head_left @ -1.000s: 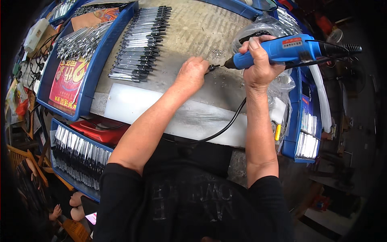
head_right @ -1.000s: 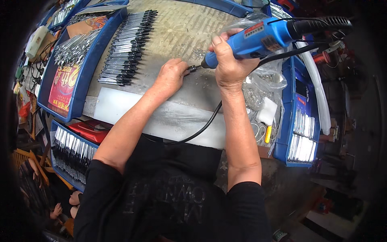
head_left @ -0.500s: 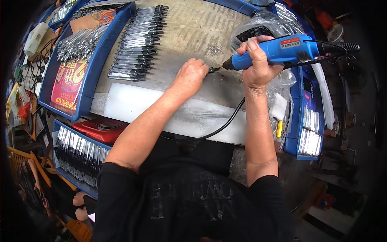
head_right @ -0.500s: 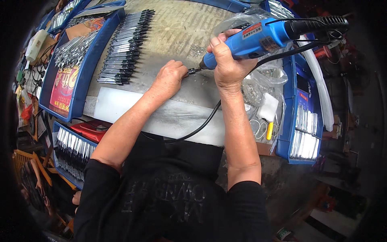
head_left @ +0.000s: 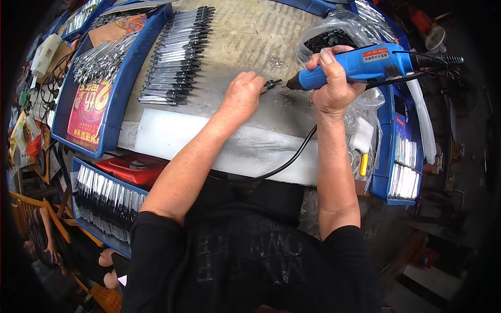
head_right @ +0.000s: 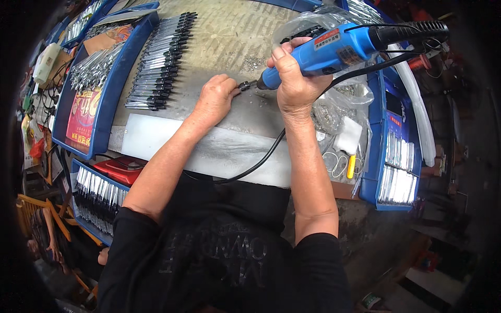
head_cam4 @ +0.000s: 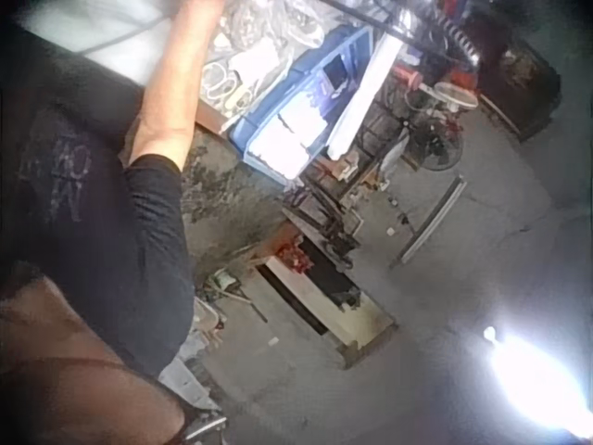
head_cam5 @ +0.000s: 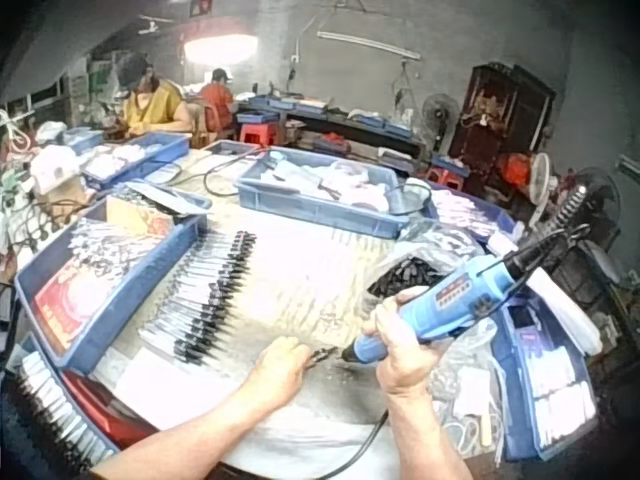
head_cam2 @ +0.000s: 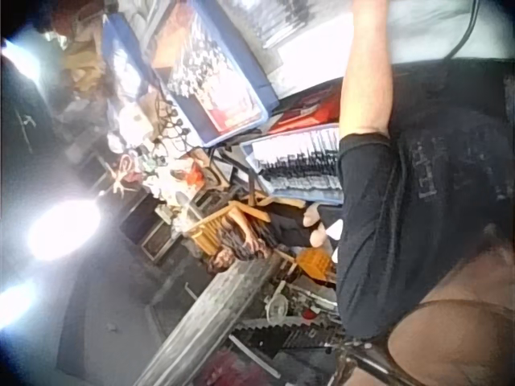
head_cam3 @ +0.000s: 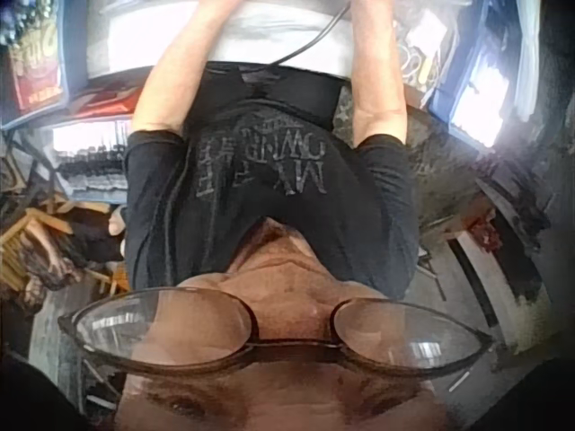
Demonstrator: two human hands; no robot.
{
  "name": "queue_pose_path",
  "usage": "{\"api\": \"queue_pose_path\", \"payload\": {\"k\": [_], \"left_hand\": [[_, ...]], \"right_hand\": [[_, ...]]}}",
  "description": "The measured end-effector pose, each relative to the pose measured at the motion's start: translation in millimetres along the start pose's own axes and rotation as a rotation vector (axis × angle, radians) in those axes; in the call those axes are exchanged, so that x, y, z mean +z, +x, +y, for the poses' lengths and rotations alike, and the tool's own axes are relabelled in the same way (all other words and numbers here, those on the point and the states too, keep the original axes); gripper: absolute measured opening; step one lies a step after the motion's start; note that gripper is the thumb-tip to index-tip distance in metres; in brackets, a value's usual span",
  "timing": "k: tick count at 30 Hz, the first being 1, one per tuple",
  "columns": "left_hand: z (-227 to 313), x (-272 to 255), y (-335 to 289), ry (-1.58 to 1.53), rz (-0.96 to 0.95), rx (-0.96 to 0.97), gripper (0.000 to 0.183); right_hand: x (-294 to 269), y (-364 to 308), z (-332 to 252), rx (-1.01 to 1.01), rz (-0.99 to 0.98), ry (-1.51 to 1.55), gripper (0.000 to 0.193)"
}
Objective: The person assembles metal compass parts by fitting them into plastic pieces by hand, then tightens fasteners on the assembled compasses using an electric screwdriver.
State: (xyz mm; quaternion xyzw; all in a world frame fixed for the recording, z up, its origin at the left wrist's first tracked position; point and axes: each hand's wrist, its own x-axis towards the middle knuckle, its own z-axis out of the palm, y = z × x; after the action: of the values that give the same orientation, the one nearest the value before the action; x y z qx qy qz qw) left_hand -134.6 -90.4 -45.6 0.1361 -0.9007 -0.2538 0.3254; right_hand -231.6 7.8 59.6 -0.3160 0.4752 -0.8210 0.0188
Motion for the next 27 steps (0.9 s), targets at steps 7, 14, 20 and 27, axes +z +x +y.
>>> {"api": "queue_pose_path", "payload": {"k": [7,14,20,27], "left_hand": [[3.9,-4.7,-2.3,0.027,-0.081,0.040,0.002],[4.2,-2.8,-2.4,0.067,-0.107,0.049,0.005],[5.5,-2.3,-0.1,0.128,-0.114,0.088,0.003],[7.7,-2.8,0.7,0.156,-0.119,0.086,0.005]], "right_hand": [[-6.9,-0.3,3.3,0.014,0.006,0.048,0.027],[-6.7,-1.1,3.0,0.015,0.001,0.055,0.026],[-4.1,-2.3,0.5,0.003,0.002,0.011,0.028],[-6.0,-3.4,4.9,0.009,0.006,0.065,0.024]]}}
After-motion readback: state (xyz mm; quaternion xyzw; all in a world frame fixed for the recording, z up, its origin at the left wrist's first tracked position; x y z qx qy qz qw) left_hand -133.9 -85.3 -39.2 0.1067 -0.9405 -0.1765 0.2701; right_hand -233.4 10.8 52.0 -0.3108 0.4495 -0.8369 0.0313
